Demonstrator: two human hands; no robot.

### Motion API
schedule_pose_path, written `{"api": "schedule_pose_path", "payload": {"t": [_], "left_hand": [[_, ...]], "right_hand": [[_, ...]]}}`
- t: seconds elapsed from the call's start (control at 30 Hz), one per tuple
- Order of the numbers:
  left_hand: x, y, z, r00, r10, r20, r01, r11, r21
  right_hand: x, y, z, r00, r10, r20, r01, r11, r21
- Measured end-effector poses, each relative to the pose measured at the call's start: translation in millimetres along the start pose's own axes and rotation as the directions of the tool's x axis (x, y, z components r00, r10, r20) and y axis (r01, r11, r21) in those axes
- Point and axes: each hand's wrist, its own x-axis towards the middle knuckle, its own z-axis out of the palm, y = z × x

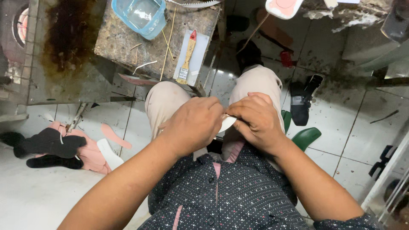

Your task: The person heats a white mule shoe over a small burner, then presses and aligns the brown sole onto the shoe by hand, working it around the edge while seated. They turn the shoe over repeatedly to check the fit, trim at the edge, and finally place the finished shoe on a rack with other completed pairs.

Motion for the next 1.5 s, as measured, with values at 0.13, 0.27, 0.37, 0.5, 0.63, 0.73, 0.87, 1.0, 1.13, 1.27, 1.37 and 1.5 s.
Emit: {"api": "schedule_pose_path", "payload": {"t": [0.13,0.27,0.37,0.5,0.63,0.73,0.87,1.0,1.13,1.27,1.37,1.5], "left_hand": [[-4.2,-0.9,-1.2,0.997,0.064,0.052,-0.066,0.997,0.044],[-12.9,1.4,-11.1,0.998,-0.059,-0.012,0.058,0.994,-0.088],[-22.5,2.3,-20.9,0.966,-0.255,-0.033,0.241,0.945,-0.222],[-25.7,2.8,-21.5,0.944,-0.327,-0.047,0.297,0.901,-0.316],[-24.5,-0.1,-16.6,0.952,-0.307,-0.026,0.296,0.936,-0.191],[-25.4,-2.3,-14.7,0.981,-0.069,-0.183,0.053,0.995,-0.089],[-29.3,-1.9,-17.8,0.985,-0.039,-0.166,0.021,0.993,-0.112],[-39.0,-3.5,-31.7,0.984,-0.162,-0.067,0.144,0.964,-0.224],[-48.7,-7.2,-38.9,0.951,-0.307,-0.043,0.267,0.884,-0.384],[-53.4,-10.5,-32.9,0.966,-0.229,-0.119,0.167,0.907,-0.386],[-53.8,-12.7,-29.8,0.971,-0.208,-0.119,0.151,0.917,-0.37],[-53.1,-13.1,-36.9,0.972,-0.215,-0.09,0.155,0.885,-0.438]], "right_hand": [[-1.4,-1.6,1.7,1.0,0.0,-0.017,0.0,1.0,0.001],[-0.4,-2.0,0.9,1.0,0.013,-0.028,-0.013,1.0,0.0],[1.2,-4.3,0.4,1.0,0.004,-0.031,-0.005,1.0,-0.021],[2.0,-12.5,3.2,0.999,-0.027,-0.017,0.024,0.992,-0.126],[5.8,-18.7,11.0,0.997,-0.074,-0.017,0.07,0.984,-0.162],[7.8,-19.7,12.8,0.995,-0.097,-0.015,0.093,0.98,-0.176],[10.1,-19.6,12.8,0.995,-0.099,-0.011,0.096,0.983,-0.155],[14.1,-23.3,12.9,0.995,-0.09,-0.037,0.083,0.982,-0.167],[18.5,-30.7,13.3,0.995,-0.1,-0.019,0.093,0.97,-0.226],[25.1,-35.9,20.3,0.985,-0.169,-0.013,0.161,0.958,-0.238],[29.1,-37.4,24.4,0.976,-0.217,-0.02,0.207,0.953,-0.223],[33.3,-37.3,23.3,0.977,-0.213,0.02,0.213,0.965,-0.15]]}}
